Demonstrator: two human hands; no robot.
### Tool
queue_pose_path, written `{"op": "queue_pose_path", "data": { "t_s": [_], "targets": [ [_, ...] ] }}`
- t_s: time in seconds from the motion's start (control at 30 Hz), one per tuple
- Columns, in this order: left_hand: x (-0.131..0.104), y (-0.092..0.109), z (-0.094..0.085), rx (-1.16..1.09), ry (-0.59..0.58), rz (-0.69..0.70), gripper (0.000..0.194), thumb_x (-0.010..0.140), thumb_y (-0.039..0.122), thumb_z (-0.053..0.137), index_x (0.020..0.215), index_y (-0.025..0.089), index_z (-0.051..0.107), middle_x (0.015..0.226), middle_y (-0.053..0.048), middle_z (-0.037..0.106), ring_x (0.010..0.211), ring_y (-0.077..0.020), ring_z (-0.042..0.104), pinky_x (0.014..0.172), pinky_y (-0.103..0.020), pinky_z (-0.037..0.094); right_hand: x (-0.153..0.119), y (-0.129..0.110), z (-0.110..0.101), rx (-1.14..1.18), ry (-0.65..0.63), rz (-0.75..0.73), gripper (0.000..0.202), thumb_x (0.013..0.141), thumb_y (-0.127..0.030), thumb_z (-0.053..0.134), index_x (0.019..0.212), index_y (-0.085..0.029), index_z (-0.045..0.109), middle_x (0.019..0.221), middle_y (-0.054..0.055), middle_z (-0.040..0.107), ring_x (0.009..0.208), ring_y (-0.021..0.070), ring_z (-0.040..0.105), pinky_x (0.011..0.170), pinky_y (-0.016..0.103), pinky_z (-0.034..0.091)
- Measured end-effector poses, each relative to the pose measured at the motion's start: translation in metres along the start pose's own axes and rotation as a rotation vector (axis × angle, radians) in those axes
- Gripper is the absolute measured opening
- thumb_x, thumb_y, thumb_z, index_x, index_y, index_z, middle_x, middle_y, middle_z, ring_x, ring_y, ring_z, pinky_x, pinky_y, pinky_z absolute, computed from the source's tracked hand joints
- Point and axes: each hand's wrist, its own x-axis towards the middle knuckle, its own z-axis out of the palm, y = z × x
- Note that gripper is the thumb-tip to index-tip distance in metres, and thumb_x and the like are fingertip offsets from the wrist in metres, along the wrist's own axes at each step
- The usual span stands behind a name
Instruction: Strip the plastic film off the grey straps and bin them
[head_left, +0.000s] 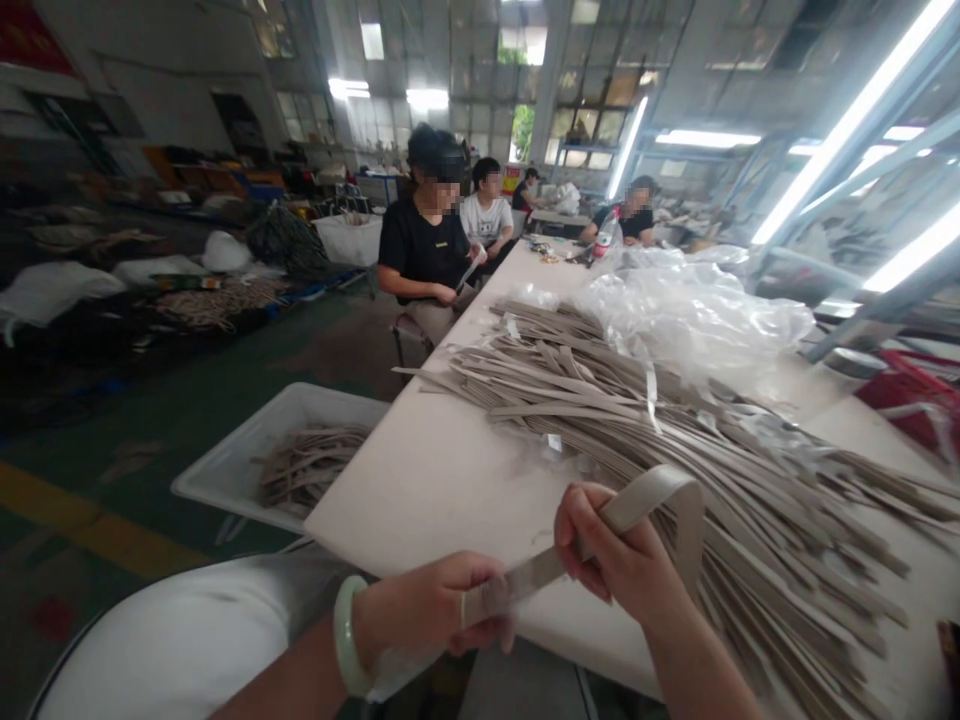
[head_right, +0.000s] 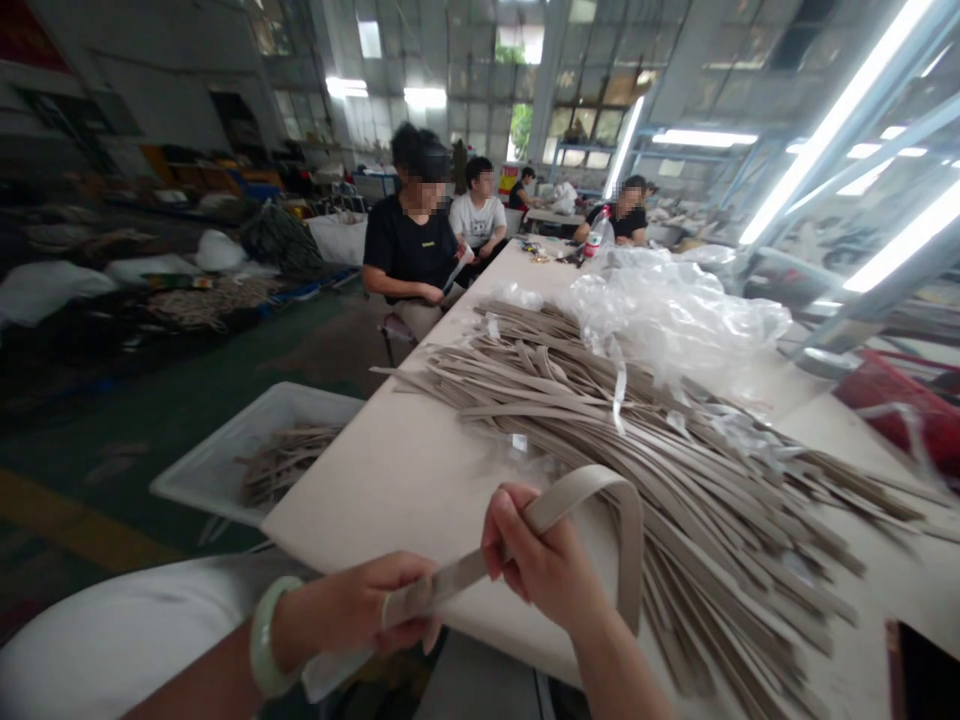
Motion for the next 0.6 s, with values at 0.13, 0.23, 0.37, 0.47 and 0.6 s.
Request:
{"op": "queue_pose_path", "data": {
  "t_s": [0.13,0.23,0.37,0.47,0.6],
  "targets": [
    [0.009,-0.001,-0.004,0.041,-0.012,0.006,0.055,0.080,0.068,0.046,0.073,0.014,0.053,0.055,0.004,0.041,0.044,-0.0062,0.032,0.041,-0.021,0.023,0.005,0.016,0.004,-0.103,-0.113,-0.064,0.037,0.087,-0.049,0.055,0.067,-0.018,0.055,0.053,-0.004,0.046,0.044,0.0064,0.038,0.038,0.017,0.028],
    [0.013,-0.010,-0.018,0.063,-0.042,-0.020,0.053,0.077,0.068,0.053,0.073,0.015,0.052,0.054,0.004,0.042,0.043,-0.0065,0.033,0.040,-0.021,0.024,0.015,0.008,-0.012,0.060,0.074,-0.214,0.033,0.083,-0.051,0.059,0.072,-0.019,0.059,0.066,-0.002,0.052,0.044,0.0055,0.037,0.035,0.017,0.026],
    [0.022,-0.011,-0.033,0.023,-0.081,-0.033,0.056,0.075,0.072,0.051,0.073,0.016,0.051,0.051,0.006,0.037,0.042,-0.0063,0.029,0.039,-0.021,0.024,0.032,-0.004,-0.021,0.270,0.357,-0.245,0.042,0.090,-0.046,0.050,0.058,-0.019,0.044,0.056,-0.005,0.045,0.032,0.0025,0.023,0.028,0.017,0.012],
    [0.029,-0.007,-0.039,-0.052,-0.135,-0.011,0.055,0.077,0.070,0.050,0.074,0.015,0.051,0.053,0.006,0.035,0.042,-0.0055,0.026,0.039,-0.021,0.020,0.039,0.009,-0.004,0.106,0.150,-0.061,0.043,0.091,-0.045,0.050,0.057,-0.018,0.043,0.052,-0.004,0.045,0.033,0.0034,0.030,0.030,0.017,0.014],
    [0.025,-0.008,-0.052,-0.070,-0.106,0.004,0.052,0.079,0.066,0.050,0.074,0.015,0.051,0.055,0.005,0.036,0.043,-0.0057,0.027,0.040,-0.021,0.020,0.053,0.019,0.005,0.054,-0.014,-0.033,0.034,0.087,-0.043,0.057,0.067,-0.016,0.055,0.059,-0.003,0.049,0.039,0.0029,0.032,0.034,0.017,0.018]
  ]
}}
